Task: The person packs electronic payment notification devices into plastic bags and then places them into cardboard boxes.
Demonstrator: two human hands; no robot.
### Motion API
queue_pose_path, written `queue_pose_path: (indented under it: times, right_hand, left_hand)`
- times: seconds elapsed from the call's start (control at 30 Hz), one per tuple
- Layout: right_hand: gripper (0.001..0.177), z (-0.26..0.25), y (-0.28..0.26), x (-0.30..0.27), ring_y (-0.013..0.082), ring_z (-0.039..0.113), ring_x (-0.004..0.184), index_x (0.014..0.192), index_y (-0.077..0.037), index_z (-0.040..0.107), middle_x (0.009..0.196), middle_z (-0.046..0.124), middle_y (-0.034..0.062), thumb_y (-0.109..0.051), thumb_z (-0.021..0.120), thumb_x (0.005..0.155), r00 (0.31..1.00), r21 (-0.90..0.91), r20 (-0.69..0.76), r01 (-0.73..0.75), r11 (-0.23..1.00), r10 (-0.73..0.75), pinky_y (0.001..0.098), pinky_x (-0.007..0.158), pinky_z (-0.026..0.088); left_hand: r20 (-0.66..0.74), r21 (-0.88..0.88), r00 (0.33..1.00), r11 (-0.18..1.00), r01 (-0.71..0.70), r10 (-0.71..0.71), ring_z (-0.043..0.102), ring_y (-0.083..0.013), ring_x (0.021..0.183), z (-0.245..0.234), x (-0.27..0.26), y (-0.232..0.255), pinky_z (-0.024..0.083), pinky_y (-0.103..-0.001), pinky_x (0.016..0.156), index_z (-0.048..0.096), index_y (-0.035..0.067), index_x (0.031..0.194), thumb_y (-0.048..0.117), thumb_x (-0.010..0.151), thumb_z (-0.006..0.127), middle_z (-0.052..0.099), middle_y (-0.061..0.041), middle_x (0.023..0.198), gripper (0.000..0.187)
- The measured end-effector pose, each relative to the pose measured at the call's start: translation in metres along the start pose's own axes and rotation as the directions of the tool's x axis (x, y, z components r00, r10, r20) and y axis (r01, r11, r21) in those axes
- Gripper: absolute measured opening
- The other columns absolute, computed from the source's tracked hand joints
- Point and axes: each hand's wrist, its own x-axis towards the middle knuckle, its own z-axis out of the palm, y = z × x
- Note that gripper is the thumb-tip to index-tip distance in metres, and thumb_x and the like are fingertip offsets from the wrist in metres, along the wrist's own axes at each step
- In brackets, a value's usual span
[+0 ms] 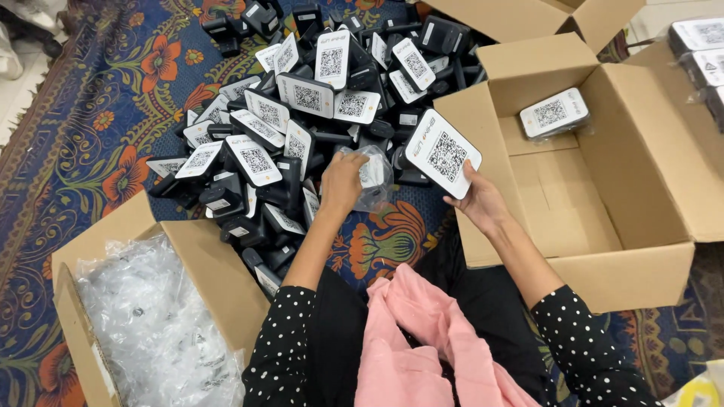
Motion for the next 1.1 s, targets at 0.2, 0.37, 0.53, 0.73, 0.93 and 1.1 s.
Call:
queue_pose_path:
  times: [0.2, 0.37, 0.53, 0.73, 0.93, 1.1]
  right_hand:
    - [0.042, 0.024, 0.004, -0.021, 0.0134, 0.072, 0.095, 0.134, -0.011, 0.061, 0.114, 0.074, 0.0024, -0.042, 0.058, 0.105, 0.993, -0.09, 0.116, -0.002, 0.996, 0.013, 0.0367, 0.07, 0.063]
    - [0.04, 0.041, 0.013, -0.03, 0.0123, 0.074, 0.091, 0.133, -0.011, 0.06, 0.111, 0.075, 0.0016, -0.038, 0.058, 0.104, 0.985, 0.015, 0.171, -0.035, 0.999, 0.032, 0.0352, 0.066, 0.063]
    - [0.039, 0.05, 0.003, -0.034, 0.0144, 0.074, 0.09, 0.134, -0.009, 0.059, 0.112, 0.074, 0.0049, -0.037, 0.058, 0.107, 0.959, 0.126, 0.283, -0.011, 0.992, -0.025, 0.0356, 0.067, 0.064]
    - [0.043, 0.047, 0.003, -0.034, 0.0147, 0.072, 0.095, 0.135, -0.007, 0.057, 0.114, 0.073, 0.0056, -0.039, 0.059, 0.106, 0.971, -0.095, 0.237, 0.045, 0.994, -0.022, 0.0358, 0.071, 0.064]
    - [0.046, 0.056, 0.014, -0.038, 0.017, 0.072, 0.104, 0.133, -0.009, 0.055, 0.12, 0.071, 0.0053, -0.035, 0.065, 0.096, 0.995, -0.276, 0.088, -0.019, 0.961, 0.045, 0.0389, 0.077, 0.065]
    - [0.046, 0.065, 0.025, -0.031, 0.0228, 0.073, 0.104, 0.132, -0.008, 0.054, 0.12, 0.07, 0.0096, -0.03, 0.068, 0.094, 1.0, -0.173, 0.019, -0.02, 0.985, 0.024, 0.0411, 0.08, 0.066]
  left_hand:
    - [0.164, -0.213, 0.987, 0.976, 0.039, -0.004, 0.066, -0.0336, 0.099, -0.036, 0.028, 0.038, 0.053, -0.044, 0.083, 0.073, 0.008, 0.118, -0.006, 0.071, 0.07, 0.071, -0.011, 0.12, 0.049]
    - [0.249, -0.353, 0.968, 0.934, 0.061, 0.031, 0.071, -0.031, 0.09, -0.033, 0.033, 0.029, 0.057, -0.039, 0.08, 0.07, 0.007, 0.126, -0.012, 0.074, 0.062, 0.072, -0.013, 0.122, 0.056]
    - [0.461, -0.478, 0.885, 0.823, 0.307, -0.063, 0.068, -0.0226, 0.073, -0.054, 0.037, 0.043, 0.06, -0.038, 0.061, 0.064, 0.008, 0.131, -0.016, 0.071, 0.061, 0.071, -0.015, 0.117, 0.064]
    - [0.498, -0.336, 0.863, 0.898, 0.283, -0.086, 0.072, -0.0222, 0.072, -0.073, 0.039, 0.055, 0.058, -0.035, 0.069, 0.066, 0.01, 0.138, -0.017, 0.082, 0.051, 0.078, -0.018, 0.109, 0.064]
    - [0.127, -0.402, 0.971, 0.905, -0.137, 0.203, 0.065, -0.0332, 0.12, -0.046, 0.031, 0.035, 0.058, -0.036, 0.09, 0.064, 0.005, 0.137, -0.02, 0.075, 0.051, 0.064, -0.017, 0.14, 0.068]
    - [0.264, 0.137, 0.949, 0.967, -0.214, 0.172, 0.063, -0.0305, 0.115, -0.049, 0.02, 0.069, 0.055, -0.045, 0.085, 0.056, 0.009, 0.143, -0.01, 0.075, 0.064, 0.054, -0.004, 0.151, 0.072]
